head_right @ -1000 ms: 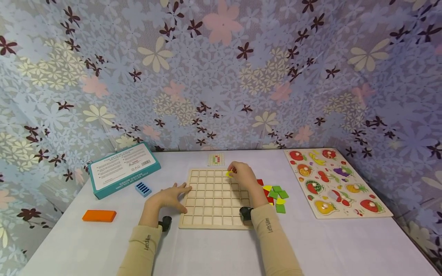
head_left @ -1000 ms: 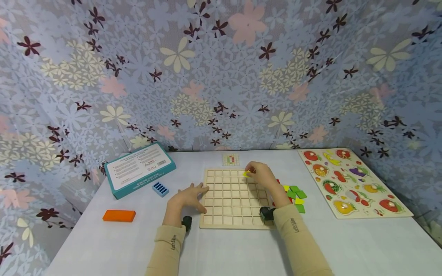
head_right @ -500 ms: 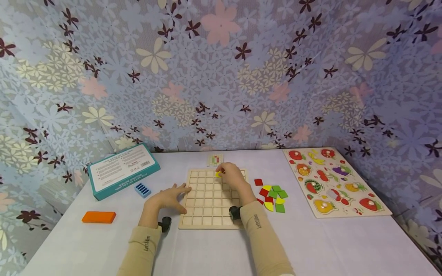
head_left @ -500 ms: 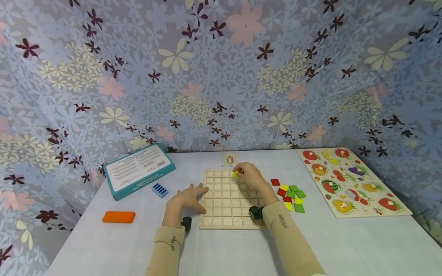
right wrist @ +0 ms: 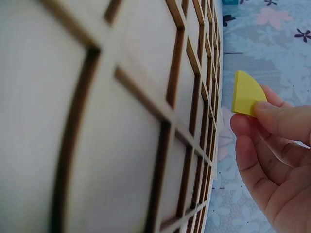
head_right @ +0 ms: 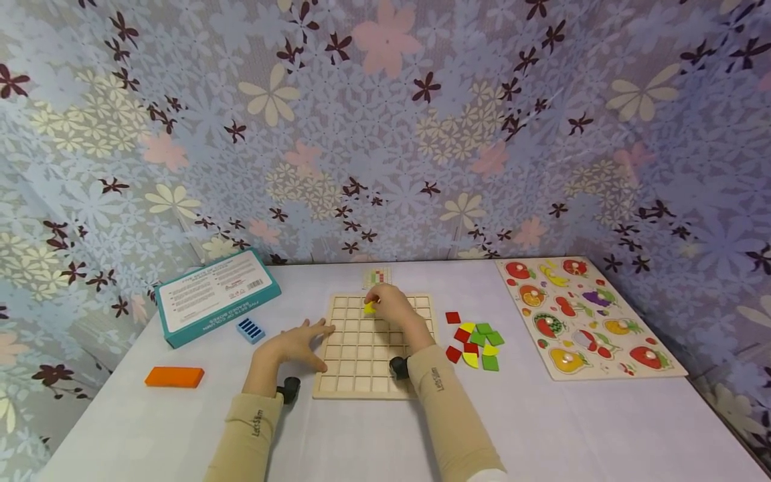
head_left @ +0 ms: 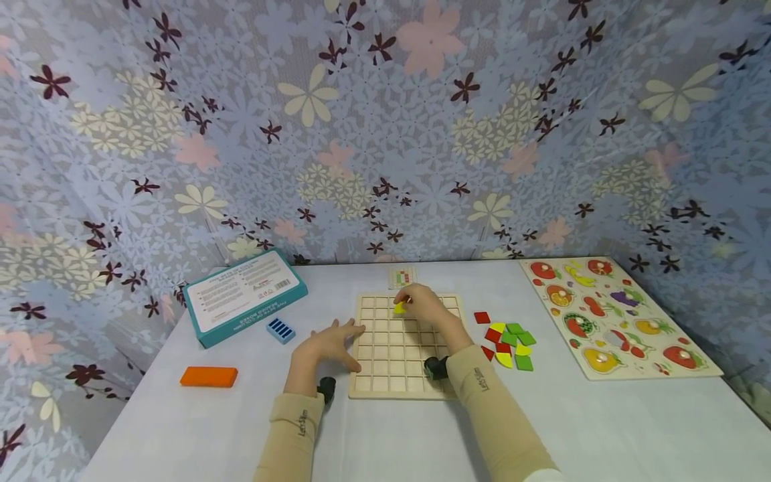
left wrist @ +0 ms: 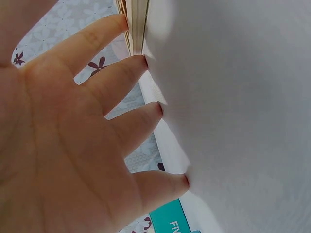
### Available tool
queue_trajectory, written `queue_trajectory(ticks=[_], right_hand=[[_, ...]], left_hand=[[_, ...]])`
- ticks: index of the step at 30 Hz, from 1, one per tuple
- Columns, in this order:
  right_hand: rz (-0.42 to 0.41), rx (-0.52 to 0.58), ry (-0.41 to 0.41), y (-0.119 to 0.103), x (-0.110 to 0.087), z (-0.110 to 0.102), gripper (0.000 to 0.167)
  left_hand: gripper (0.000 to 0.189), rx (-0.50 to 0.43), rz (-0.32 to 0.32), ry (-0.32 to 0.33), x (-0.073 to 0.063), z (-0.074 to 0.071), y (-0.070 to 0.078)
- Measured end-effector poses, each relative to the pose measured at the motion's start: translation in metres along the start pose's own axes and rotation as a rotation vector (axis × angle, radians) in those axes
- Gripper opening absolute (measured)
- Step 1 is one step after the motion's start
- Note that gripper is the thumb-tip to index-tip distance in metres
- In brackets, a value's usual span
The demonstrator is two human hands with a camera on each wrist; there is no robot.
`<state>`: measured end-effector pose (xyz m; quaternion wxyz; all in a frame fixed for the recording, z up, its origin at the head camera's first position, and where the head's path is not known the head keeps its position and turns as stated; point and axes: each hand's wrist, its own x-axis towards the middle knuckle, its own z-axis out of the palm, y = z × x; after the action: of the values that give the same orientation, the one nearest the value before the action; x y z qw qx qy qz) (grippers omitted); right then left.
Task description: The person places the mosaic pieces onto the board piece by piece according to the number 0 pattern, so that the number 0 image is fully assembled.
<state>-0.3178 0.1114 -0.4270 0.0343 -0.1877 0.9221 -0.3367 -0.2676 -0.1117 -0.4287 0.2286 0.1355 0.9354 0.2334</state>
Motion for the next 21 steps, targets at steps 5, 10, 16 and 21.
queue_trajectory(ticks=[5,10,16,21], right_hand=[[-0.008,0.004,-0.03,-0.0009,0.0038,0.0045,0.016],[-0.003,-0.014,-0.041,-0.0002,0.005,0.0073,0.015],[-0.001,-0.051,-0.057,0.0003,0.0046,0.0074,0.014],[0.013,-0.071,-0.066,0.0013,0.0066,0.0069,0.015]], left_hand=[[0.082,0.005,-0.009,0.006,0.0004,0.0007,0.0008],[0.082,0.013,-0.01,0.01,0.0005,0.0009,0.0012],[0.083,0.011,-0.008,0.01,-0.0006,0.0014,0.0014],[0.082,0.012,-0.005,0.017,-0.0014,0.0011,0.0022]])
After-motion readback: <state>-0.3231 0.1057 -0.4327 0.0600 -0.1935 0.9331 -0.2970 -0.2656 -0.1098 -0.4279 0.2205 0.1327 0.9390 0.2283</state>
